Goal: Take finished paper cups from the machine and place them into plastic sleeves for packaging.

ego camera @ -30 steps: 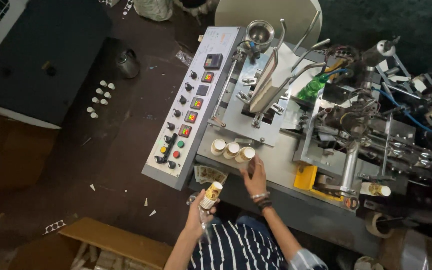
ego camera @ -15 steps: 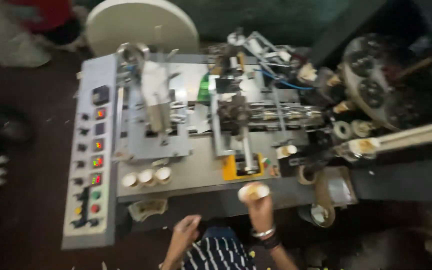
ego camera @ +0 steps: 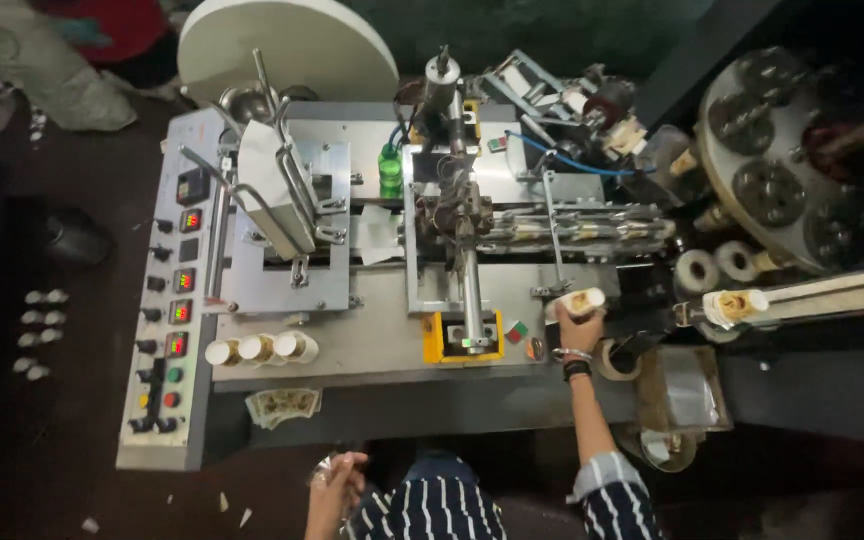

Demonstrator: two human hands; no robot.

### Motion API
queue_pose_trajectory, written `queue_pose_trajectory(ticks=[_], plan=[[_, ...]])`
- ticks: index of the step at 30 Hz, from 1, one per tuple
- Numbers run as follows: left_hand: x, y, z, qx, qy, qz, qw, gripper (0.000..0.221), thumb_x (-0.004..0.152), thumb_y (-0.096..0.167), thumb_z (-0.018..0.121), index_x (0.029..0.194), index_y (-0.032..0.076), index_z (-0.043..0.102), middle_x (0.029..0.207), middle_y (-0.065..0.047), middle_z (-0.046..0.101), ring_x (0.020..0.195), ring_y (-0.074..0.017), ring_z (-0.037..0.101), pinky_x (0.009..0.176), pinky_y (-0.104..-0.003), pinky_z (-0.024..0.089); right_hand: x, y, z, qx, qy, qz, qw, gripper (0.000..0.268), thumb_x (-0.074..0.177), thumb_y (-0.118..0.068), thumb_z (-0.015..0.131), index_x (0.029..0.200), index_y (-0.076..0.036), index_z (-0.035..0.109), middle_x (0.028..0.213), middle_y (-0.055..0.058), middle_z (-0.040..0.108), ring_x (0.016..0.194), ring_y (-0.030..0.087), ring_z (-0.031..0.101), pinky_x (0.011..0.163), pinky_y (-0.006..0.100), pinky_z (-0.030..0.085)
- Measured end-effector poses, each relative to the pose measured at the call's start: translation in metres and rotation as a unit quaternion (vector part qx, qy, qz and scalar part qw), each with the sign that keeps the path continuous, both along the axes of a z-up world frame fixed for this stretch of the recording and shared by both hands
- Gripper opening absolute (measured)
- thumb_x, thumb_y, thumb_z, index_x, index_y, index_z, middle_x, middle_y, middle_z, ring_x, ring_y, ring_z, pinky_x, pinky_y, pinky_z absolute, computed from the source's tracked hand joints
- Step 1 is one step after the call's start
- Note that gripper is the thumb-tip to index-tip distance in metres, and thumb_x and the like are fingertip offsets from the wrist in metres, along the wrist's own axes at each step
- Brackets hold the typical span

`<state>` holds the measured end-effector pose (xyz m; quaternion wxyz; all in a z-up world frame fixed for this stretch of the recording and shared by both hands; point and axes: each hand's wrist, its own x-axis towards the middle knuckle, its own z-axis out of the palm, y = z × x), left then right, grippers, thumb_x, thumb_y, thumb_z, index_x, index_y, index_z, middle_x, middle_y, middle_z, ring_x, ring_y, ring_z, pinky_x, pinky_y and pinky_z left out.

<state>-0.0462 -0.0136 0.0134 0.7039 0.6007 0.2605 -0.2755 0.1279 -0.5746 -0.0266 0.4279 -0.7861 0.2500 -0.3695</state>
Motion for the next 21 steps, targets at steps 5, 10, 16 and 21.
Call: queue_pose_trajectory(ticks=[5, 10, 16, 21], plan=[[-0.029, -0.022, 0.007, -0.026, 0.001, 0.061, 0.998, 0.033, 0.097, 0.029, 0.062, 0.106, 0.001, 0.075, 0.061, -0.008, 0.063, 0.043, -0.0129, 0.051, 0.039, -0.027, 0.038, -0.015, -0.026, -0.065, 0.087, 0.138, -0.052, 0.985, 0.063, 0.074, -0.037, 0.092, 0.115, 0.003, 0.067, 0.110, 0.016, 0.076, 0.098, 0.031, 0.073, 0.097, 0.042, 0.058], [-0.032, -0.033, 0.037, -0.011, -0.003, 0.086, 0.996, 0.027, 0.097, 0.023, 0.062, 0.104, 0.000, 0.076, 0.062, -0.006, 0.062, 0.047, -0.0115, 0.052, 0.042, -0.026, 0.039, -0.067, -0.020, -0.058, 0.062, 0.247, -0.127, 0.959, 0.067, 0.070, -0.042, 0.091, 0.116, 0.002, 0.070, 0.112, 0.017, 0.075, 0.103, 0.033, 0.071, 0.095, 0.046, 0.053], [-0.011, -0.044, 0.075, -0.008, 0.007, 0.130, 0.991, 0.025, 0.098, 0.021, 0.062, 0.104, 0.002, 0.076, 0.063, -0.002, 0.057, 0.054, -0.0087, 0.050, 0.046, -0.024, 0.037, -0.164, 0.018, -0.054, 0.140, 0.257, -0.082, 0.953, 0.047, 0.077, -0.035, 0.086, 0.107, -0.001, 0.075, 0.108, 0.013, 0.078, 0.100, 0.028, 0.074, 0.096, 0.043, 0.055], [0.014, -0.046, 0.115, 0.020, 0.003, 0.097, 0.995, 0.026, 0.098, 0.023, 0.063, 0.104, 0.001, 0.076, 0.063, -0.001, 0.058, 0.053, -0.0089, 0.050, 0.047, -0.024, 0.038, -0.185, 0.098, -0.034, 0.029, 0.233, 0.027, 0.972, 0.045, 0.077, -0.029, 0.087, 0.110, -0.002, 0.072, 0.106, 0.011, 0.076, 0.103, 0.025, 0.071, 0.102, 0.043, 0.051]])
